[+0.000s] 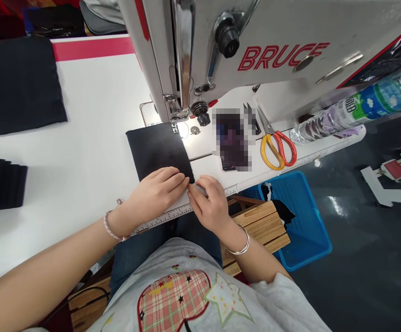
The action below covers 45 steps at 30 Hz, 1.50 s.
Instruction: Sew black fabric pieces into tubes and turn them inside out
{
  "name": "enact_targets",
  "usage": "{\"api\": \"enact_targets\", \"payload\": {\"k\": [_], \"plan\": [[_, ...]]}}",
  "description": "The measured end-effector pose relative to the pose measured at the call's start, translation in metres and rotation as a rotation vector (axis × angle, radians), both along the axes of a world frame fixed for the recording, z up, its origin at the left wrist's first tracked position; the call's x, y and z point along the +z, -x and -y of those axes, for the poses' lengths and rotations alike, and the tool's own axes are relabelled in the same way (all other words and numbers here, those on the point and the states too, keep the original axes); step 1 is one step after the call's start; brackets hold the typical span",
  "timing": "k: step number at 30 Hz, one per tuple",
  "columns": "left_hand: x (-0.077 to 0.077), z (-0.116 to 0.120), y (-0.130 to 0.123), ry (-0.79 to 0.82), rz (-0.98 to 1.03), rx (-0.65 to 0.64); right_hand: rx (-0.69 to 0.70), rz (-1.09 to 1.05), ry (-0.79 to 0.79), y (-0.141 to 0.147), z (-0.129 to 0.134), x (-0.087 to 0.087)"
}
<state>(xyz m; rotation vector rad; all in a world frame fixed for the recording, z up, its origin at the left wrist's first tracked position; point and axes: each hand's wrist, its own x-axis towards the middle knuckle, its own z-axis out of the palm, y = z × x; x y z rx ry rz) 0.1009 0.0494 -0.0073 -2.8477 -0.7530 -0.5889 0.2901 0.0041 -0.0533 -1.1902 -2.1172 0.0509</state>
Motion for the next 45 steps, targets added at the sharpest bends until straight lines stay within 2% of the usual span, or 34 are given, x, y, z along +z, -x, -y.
{"api": "enact_targets", "payload": {"k": [14, 22, 32, 45], "plan": [[-0.001, 0.001, 0.007, 0.008, 0.027, -0.032, 0.003, -0.012, 0.013, 0.000, 0.001, 0.000], [-0.002, 0.004, 0.003, 0.018, 0.035, -0.044, 0.016, -0.030, 0.000, 0.001, 0.000, 0.000], [-0.003, 0.008, 0.000, 0.048, 0.008, 0.033, 0.005, -0.006, 0.057, 0.000, 0.003, -0.002], [-0.001, 0.006, -0.005, -0.046, -0.069, 0.092, 0.005, 0.000, 0.034, 0.000, 0.003, -0.001]]}}
